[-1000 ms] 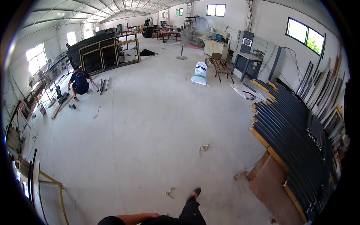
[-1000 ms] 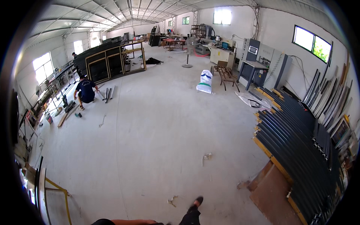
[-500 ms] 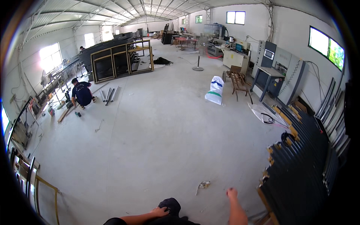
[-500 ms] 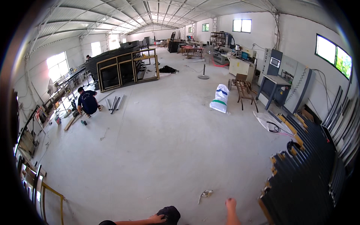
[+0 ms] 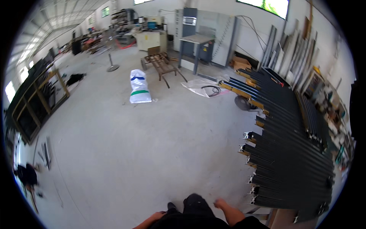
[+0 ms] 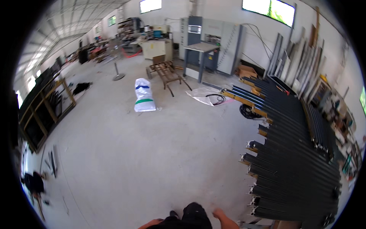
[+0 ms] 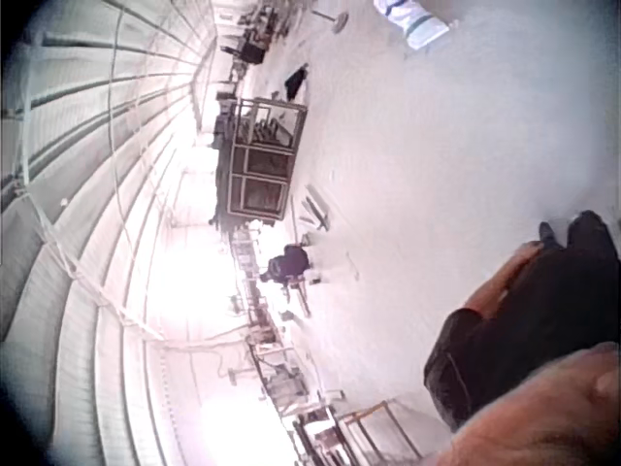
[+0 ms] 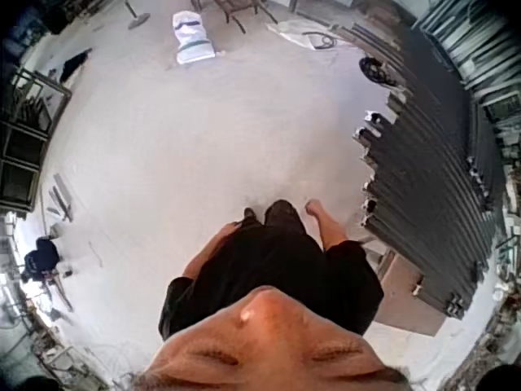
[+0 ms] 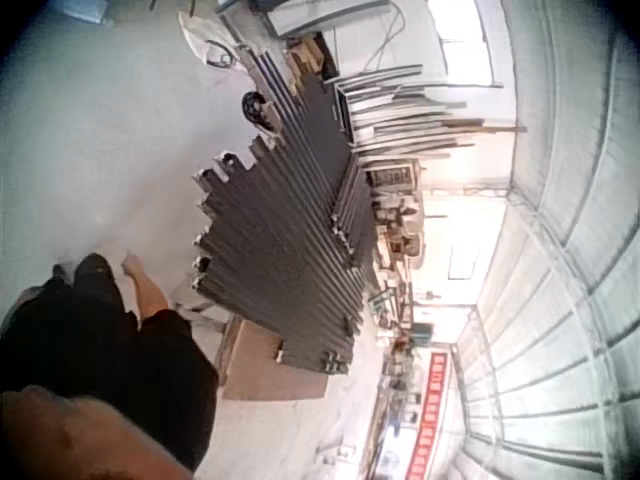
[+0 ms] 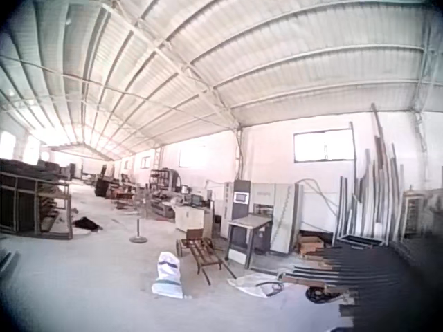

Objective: The person walks through a workshop and sits on the floor to work on a window frame. They use pliers to cut a rubber seal and then press it into the frame's groove by hand, working along the edges.

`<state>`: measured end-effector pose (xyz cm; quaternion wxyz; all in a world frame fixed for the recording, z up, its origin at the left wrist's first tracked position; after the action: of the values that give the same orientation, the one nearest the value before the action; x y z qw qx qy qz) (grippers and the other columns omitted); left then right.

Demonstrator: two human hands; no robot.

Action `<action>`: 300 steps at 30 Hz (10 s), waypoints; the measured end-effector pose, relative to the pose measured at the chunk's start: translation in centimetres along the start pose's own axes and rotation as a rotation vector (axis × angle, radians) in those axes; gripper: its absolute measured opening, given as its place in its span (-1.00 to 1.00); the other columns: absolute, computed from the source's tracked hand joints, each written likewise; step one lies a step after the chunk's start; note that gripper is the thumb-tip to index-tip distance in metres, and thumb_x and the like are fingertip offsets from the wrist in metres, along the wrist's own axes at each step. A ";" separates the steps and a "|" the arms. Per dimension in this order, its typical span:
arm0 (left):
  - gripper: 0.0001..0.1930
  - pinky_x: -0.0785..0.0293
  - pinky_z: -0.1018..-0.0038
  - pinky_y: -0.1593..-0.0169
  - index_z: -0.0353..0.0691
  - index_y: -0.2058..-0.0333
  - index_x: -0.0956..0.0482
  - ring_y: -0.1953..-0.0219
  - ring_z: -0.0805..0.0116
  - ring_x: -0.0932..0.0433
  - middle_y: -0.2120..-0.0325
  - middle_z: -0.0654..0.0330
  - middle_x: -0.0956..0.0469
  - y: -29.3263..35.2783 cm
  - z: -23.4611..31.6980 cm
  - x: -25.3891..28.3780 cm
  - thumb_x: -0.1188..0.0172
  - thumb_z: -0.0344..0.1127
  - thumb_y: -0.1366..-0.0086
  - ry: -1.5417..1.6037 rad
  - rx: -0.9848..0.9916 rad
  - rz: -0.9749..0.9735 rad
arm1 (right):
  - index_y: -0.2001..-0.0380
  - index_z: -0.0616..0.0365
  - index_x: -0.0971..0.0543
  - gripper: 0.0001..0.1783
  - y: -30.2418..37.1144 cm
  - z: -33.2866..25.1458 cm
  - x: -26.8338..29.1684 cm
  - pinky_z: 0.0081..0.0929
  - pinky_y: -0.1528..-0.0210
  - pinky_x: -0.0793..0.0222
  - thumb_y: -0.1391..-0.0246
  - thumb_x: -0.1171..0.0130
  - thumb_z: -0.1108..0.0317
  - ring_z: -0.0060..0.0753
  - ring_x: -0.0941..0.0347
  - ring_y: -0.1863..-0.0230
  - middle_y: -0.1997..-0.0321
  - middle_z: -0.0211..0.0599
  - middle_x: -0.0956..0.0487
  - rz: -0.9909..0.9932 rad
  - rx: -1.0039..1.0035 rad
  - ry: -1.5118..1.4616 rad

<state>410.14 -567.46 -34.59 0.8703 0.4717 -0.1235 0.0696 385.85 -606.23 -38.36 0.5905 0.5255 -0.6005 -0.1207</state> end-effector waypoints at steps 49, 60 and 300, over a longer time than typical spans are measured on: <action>-0.70 -0.46 0.14 0.12 -0.08 0.25 -0.63 0.20 0.01 -0.58 0.32 0.04 -0.62 -83.3 91.8 104.3 -0.11 -0.04 -0.18 -0.710 -0.292 0.156 | 0.54 0.10 -0.60 -0.78 -80.2 -23.5 78.6 -0.26 0.44 -0.40 0.01 -0.11 0.21 -0.21 -0.52 0.51 0.56 -0.12 -0.56 -0.091 -0.436 -0.929; -0.54 -0.42 0.11 0.02 -0.17 0.19 -0.60 0.10 -0.05 -0.54 0.22 -0.05 -0.59 -101.9 120.0 111.0 0.11 0.07 -0.29 -0.889 -0.227 -0.138 | 0.25 0.17 -0.59 -0.68 -100.1 -28.6 155.4 -0.32 0.28 -0.44 -0.03 -0.12 0.16 -0.23 -0.56 0.41 0.43 -0.19 -0.62 0.921 0.094 -0.869; -0.71 -0.39 0.51 0.13 -0.31 0.10 -0.46 0.30 0.45 -0.47 0.43 0.24 -0.49 -176.9 243.1 20.1 -0.03 -0.19 -0.40 0.064 -0.430 -1.149 | 0.46 0.16 -0.50 -0.77 -127.0 94.4 208.2 -0.75 0.45 -0.24 -0.01 -0.36 0.31 -0.73 -0.37 0.51 0.53 -0.49 -0.51 1.500 0.022 -1.944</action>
<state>435.15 -867.59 -43.68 0.8477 0.2743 0.1653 -0.4228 420.93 -865.36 -40.14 -0.1840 -0.2536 -0.9456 -0.0878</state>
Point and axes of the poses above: each hand's wrist, its own y-axis away from the middle knuckle, its own x-axis out of the back of the hand, z = x × y, the point moved 10 cm from there along -y, towards the middle knuckle
